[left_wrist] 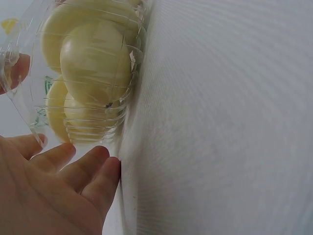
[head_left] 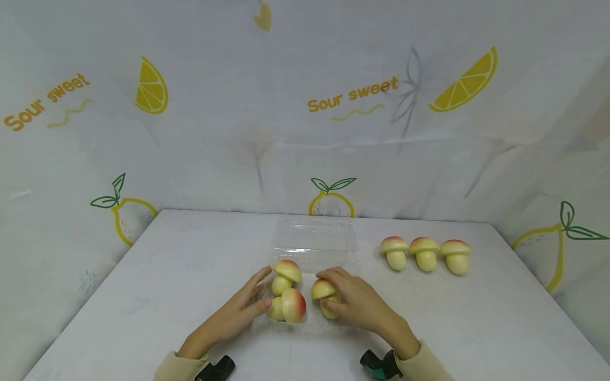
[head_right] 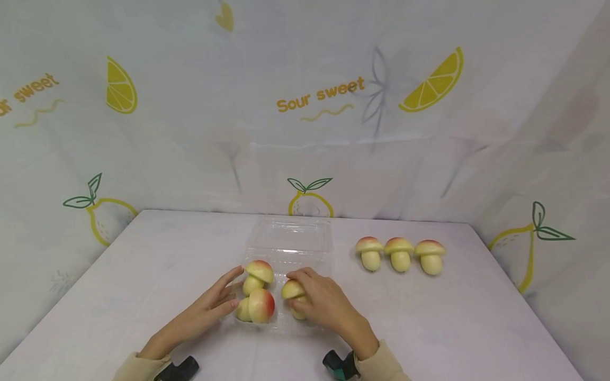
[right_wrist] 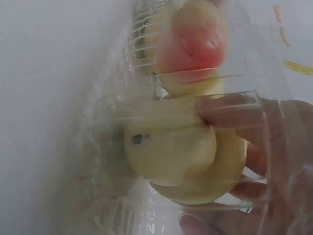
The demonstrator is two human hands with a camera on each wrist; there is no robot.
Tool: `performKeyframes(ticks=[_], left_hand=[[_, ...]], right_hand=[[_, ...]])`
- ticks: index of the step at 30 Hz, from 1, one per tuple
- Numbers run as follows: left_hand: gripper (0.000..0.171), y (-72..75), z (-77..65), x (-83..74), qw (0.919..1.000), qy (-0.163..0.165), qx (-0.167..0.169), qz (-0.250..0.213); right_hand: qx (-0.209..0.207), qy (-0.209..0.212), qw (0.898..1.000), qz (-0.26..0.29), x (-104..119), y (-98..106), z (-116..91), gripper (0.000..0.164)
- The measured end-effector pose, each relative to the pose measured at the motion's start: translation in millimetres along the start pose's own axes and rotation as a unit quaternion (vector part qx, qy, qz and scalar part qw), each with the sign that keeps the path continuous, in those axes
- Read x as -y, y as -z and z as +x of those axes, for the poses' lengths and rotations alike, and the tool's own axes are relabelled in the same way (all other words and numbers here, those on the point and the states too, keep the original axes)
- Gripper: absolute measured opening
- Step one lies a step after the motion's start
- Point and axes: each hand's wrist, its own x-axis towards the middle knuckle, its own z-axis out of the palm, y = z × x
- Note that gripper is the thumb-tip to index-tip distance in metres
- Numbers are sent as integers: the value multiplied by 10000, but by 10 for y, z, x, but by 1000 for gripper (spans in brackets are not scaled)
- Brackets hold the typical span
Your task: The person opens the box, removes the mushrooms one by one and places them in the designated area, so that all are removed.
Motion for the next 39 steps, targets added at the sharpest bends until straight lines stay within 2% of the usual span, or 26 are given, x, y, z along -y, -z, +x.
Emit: performKeyframes(ticks=[3,8,15,27,32,39], left_hand=[[69,1,0,7,10000,-17,2,-2],[69,4,-3,7,10000,-38,1,-1],[69,4,0,-4,10000,-7,6,23],[69,6,-3,-2,10000,-18,4,-3],[68,7,-6,-7,10000,-19,-14,22],[68,5,-5,-11,10000,-3,-4,8]], right_hand=[[202,-122,9997,-30,2,9,-5,48],[369,-169,9991,-117,13,10,-7,51],[125,-16,9999,69,0,4,-14,48],[5,189,9942,1060,-55,75,3,48],[-154,291,9930,1131,-49,122,-1,47],[-238,192,9919,1231,-54,182,-13,49]])
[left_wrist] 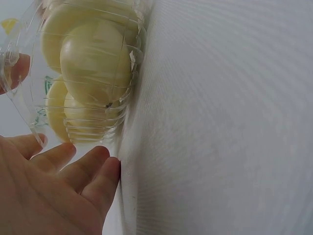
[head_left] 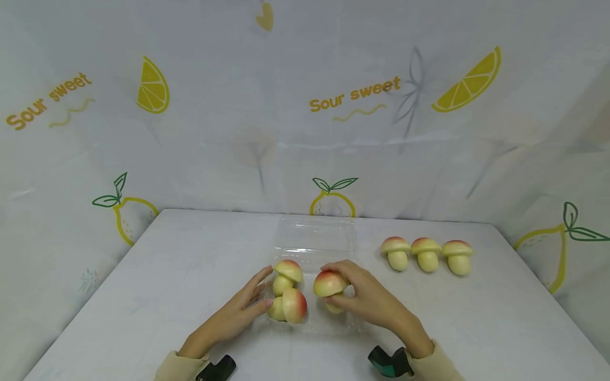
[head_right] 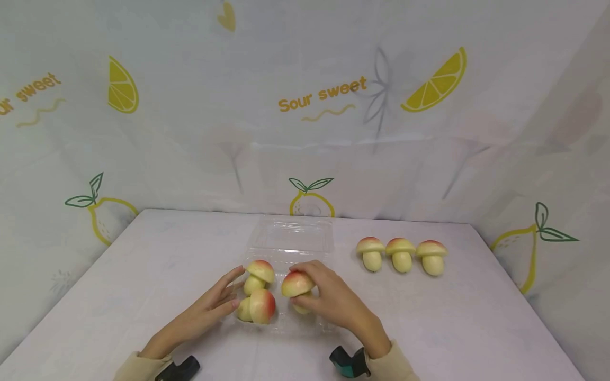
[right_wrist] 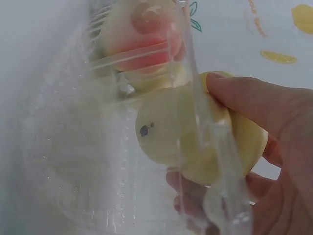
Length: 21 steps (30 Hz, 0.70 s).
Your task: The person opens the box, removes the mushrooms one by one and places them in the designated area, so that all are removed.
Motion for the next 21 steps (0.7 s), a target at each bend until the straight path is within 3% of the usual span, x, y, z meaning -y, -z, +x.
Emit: performKeyframes(ticks=[8,21], left_hand=[[68,4,5,1,10000,51,-15,22],[68,5,6,-3,10000,64,-18,27]], right_hand=[[-182,89,9998,-37,6,53,-3,50],[-351,-565,9977,-152,0,185,-75,53]])
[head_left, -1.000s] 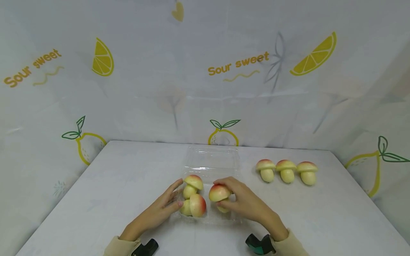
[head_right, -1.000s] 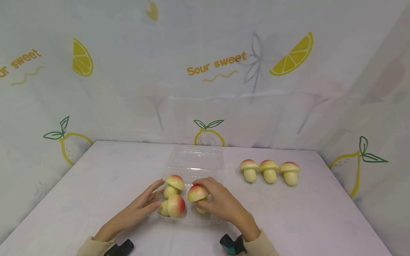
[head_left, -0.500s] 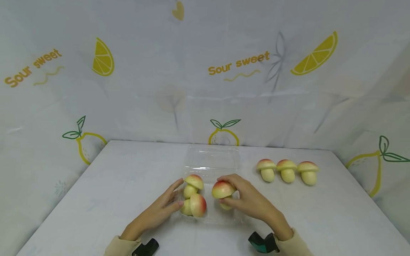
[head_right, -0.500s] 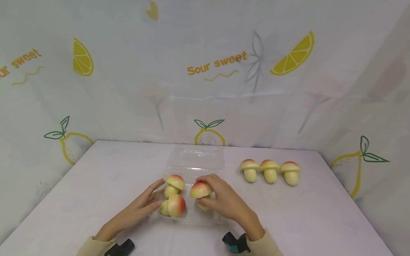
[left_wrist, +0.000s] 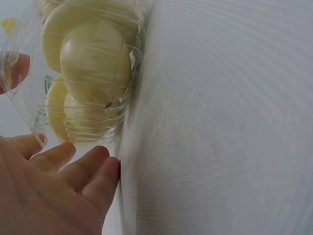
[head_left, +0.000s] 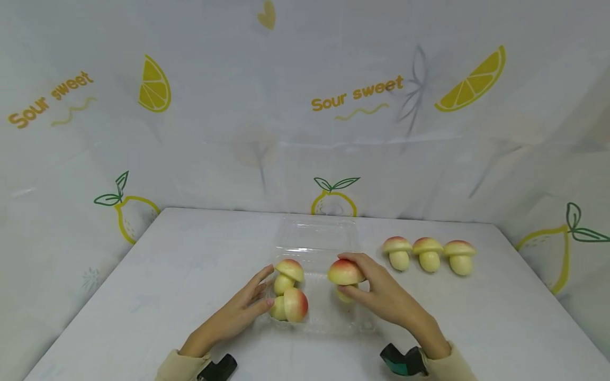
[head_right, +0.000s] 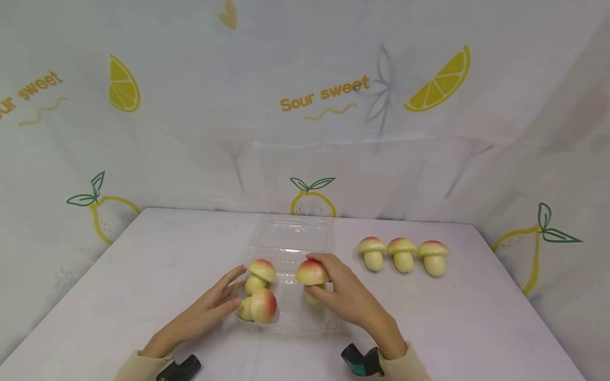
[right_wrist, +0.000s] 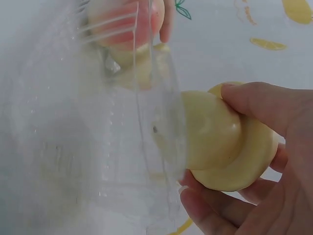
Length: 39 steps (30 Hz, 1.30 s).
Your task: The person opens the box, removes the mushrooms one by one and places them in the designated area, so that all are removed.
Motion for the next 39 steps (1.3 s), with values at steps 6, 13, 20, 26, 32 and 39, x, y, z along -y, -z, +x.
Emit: performKeyframes(ticks=[6,13,20,26,32,39], left_hand=[[68,0,2,0,10000,-15,7,3],[68,-3,3,13,10000,-41,26,-12],[68,0,-1,15,10000,-36,29,-51],[68,-3,1,21,10000,-31,37,-59],[68,-1,-5,7,10000,-8,24,-72],[69,-3,-1,14,10000,-57,14,-64]], right_hand=[[-73,-28,10000,26,-36,105,-64,54],[-150,-88,9998,57,-81,243,-138,55],[-198,-277,9994,2,-149,322,-191,57],[-235,-393,9989,-126,-201,368,-213,57],[-168,-413,9989,-164,-262,419,-229,55],[2,-394,9992,-20,-347,504,-265,53]])
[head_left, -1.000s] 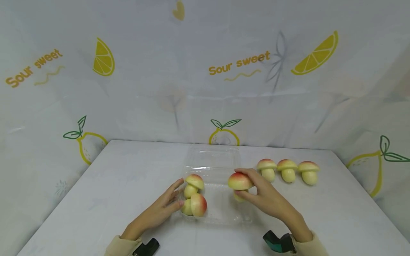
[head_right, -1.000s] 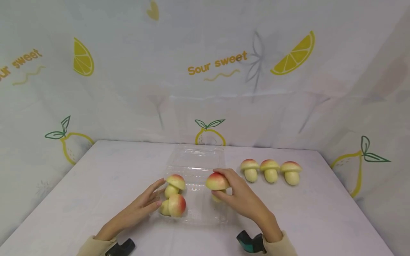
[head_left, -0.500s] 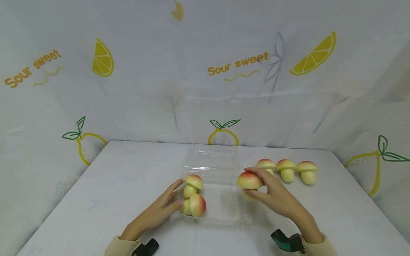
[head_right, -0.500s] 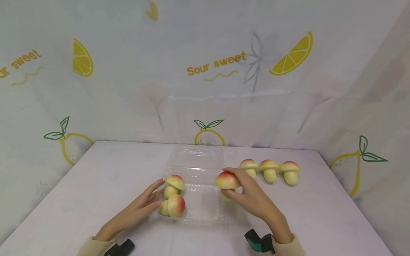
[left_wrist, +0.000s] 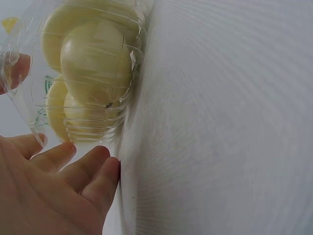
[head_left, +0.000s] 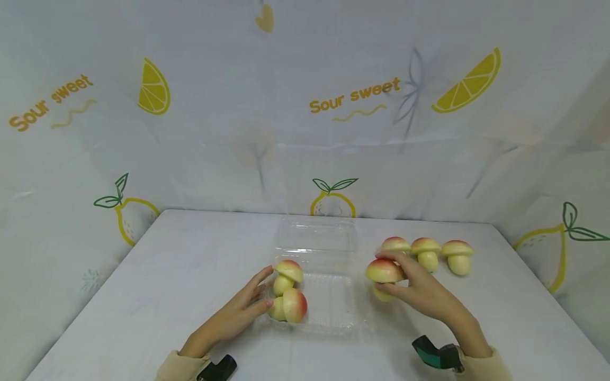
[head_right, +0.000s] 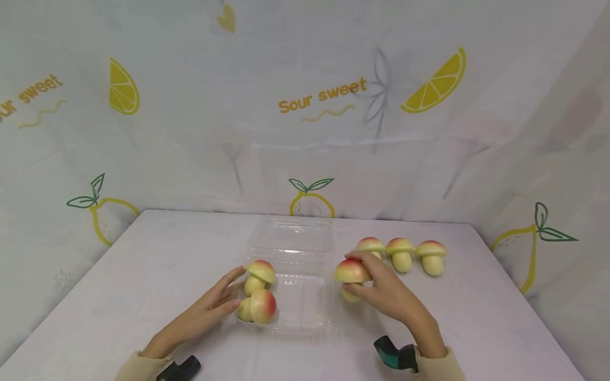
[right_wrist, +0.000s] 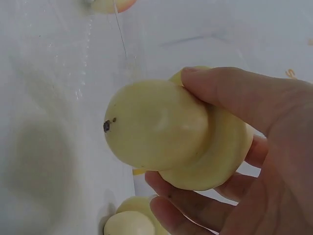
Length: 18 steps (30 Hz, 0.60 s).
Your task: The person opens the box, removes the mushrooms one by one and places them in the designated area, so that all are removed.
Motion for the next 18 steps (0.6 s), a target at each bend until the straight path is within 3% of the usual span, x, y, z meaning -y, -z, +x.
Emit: performKeyframes(ticks=[18], left_hand=[[69,-3,-2,-7,10000,38,22,-17]], right_hand=[[449,-756,9960,-127,-211,148,-27,58]])
